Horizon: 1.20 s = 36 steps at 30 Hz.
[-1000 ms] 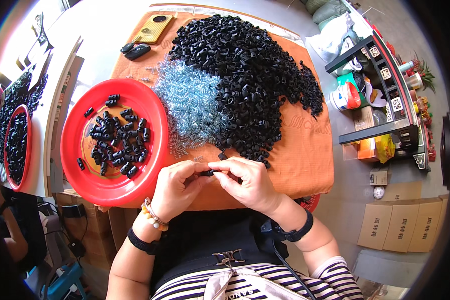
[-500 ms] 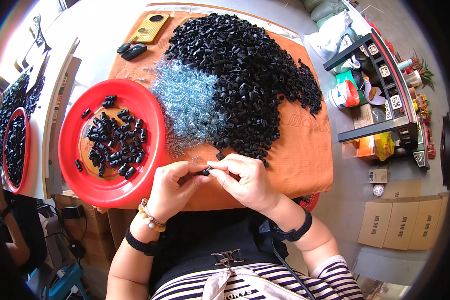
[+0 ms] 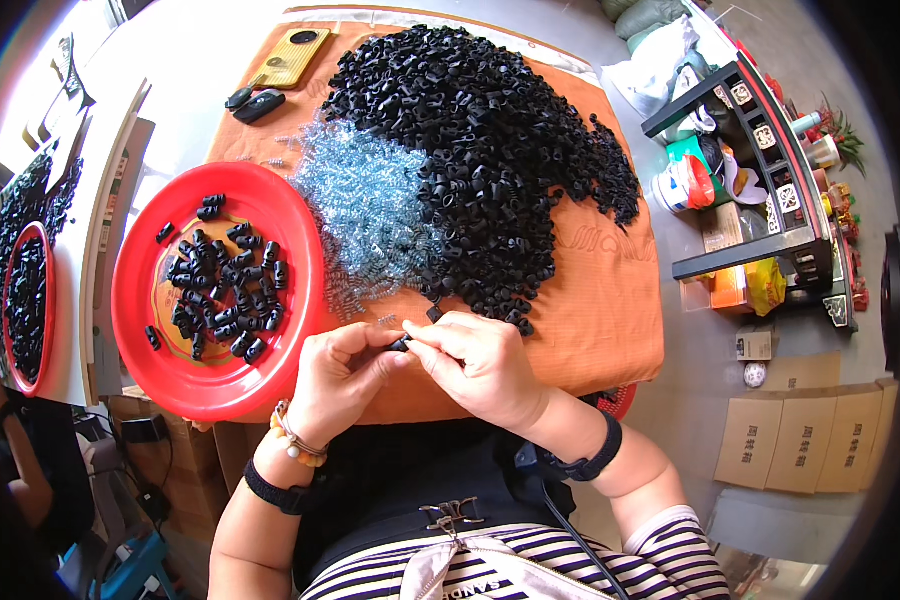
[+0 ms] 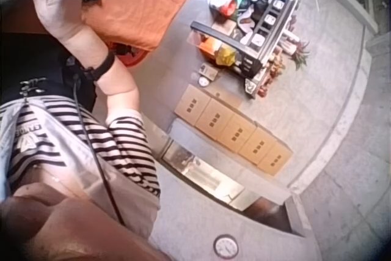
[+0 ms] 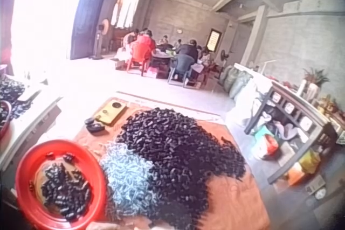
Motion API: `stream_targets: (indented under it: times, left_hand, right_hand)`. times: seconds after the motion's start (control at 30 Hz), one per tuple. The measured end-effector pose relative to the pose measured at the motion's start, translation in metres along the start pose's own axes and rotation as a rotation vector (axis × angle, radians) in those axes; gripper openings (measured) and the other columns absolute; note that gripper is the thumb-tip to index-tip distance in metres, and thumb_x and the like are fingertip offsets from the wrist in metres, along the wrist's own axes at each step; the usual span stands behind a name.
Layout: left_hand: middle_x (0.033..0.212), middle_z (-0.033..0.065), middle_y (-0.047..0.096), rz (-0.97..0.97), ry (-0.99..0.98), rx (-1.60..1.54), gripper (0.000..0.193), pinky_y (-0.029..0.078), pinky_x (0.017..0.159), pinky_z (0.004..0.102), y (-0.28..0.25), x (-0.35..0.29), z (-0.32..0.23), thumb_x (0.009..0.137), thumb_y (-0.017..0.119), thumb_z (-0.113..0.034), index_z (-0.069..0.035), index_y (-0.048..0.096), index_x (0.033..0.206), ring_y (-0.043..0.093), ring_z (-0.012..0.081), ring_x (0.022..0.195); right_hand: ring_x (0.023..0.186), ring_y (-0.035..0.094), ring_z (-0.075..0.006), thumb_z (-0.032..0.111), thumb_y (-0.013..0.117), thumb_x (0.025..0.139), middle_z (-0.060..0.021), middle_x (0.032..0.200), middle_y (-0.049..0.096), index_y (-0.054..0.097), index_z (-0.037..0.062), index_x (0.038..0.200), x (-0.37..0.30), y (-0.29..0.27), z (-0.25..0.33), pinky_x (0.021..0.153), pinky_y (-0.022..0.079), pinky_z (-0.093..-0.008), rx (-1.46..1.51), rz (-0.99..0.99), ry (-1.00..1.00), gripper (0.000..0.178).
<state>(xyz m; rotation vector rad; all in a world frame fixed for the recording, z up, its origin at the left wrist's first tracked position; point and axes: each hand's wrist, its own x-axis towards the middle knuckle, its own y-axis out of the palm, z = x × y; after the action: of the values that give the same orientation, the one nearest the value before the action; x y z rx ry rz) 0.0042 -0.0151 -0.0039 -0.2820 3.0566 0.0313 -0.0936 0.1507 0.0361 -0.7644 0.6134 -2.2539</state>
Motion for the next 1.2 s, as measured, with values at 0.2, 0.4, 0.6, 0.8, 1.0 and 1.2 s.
stream_targets:
  times: [0.2,0.4,0.6,0.8,1.0,1.2]
  left_hand:
    - [0.086,0.002,0.07,-0.013,-0.033,-0.011,0.018,0.052,0.064,0.019,0.0,0.0,-0.004,0.088,0.074,-0.005,0.003,0.068,0.103,0.063,0.0047,0.072]
    - [0.093,0.0079,0.071,-0.013,-0.019,-0.3,0.023,0.056,0.073,0.0233,0.006,0.003,-0.005,0.091,0.072,-0.009,0.004,0.061,0.106,0.068,0.0095,0.084]
    - [0.097,0.0111,0.07,0.079,-0.078,-0.235,0.017,0.055,0.081,0.0253,0.009,0.005,-0.014,0.093,0.067,-0.003,0.004,0.057,0.105,0.067,0.0123,0.093]
    - [0.097,0.0096,0.069,0.035,-0.09,-0.293,0.014,0.053,0.08,0.0236,0.016,-0.001,-0.014,0.095,0.062,-0.001,0.003,0.056,0.106,0.066,0.0112,0.09]
    - [0.103,0.0096,0.067,0.097,-0.142,-0.34,0.016,0.053,0.086,0.025,0.017,-0.002,-0.02,0.094,0.063,0.0,0.005,0.055,0.107,0.066,0.0124,0.096]
    - [0.102,0.0096,0.068,0.117,-0.177,-0.304,0.015,0.053,0.083,0.024,0.015,0.001,-0.019,0.094,0.064,0.0,0.005,0.058,0.106,0.065,0.0109,0.094]
  right_hand:
    - [0.059,0.059,-0.022,-0.001,0.069,0.083,-0.0104,0.074,0.062,0.07,-0.0022,0.104,-0.002,0.005,-0.001,0.052,0.048,-0.031,-0.057,-0.031,-0.024,0.021]
    - [0.073,0.068,-0.0278,0.012,0.07,0.077,-0.0113,0.091,0.065,0.064,0.0047,0.118,-0.004,-0.004,0.009,0.064,0.055,-0.0379,-0.166,0.117,0.039,0.042]
    - [0.078,0.066,-0.026,0.013,0.071,0.076,-0.0089,0.097,0.06,0.062,0.0071,0.11,-0.01,0.009,0.001,0.067,0.054,-0.0372,-0.259,-0.031,-0.042,0.036]
    - [0.079,0.063,-0.0249,0.014,0.074,0.074,-0.0077,0.09,0.055,0.061,0.0067,0.097,-0.012,0.014,-0.002,0.066,0.053,-0.0364,-0.324,-0.109,-0.092,0.028]
    - [0.077,0.063,-0.026,0.011,0.074,0.07,-0.008,0.09,0.054,0.062,0.0057,0.096,-0.014,0.005,-0.002,0.064,0.053,-0.0372,-0.24,-0.091,-0.011,0.03]
    - [0.076,0.063,-0.0279,0.01,0.07,0.07,-0.01,0.091,0.054,0.062,0.0046,0.098,-0.016,0.003,-0.006,0.065,0.053,-0.038,-0.24,-0.093,-0.017,0.03]
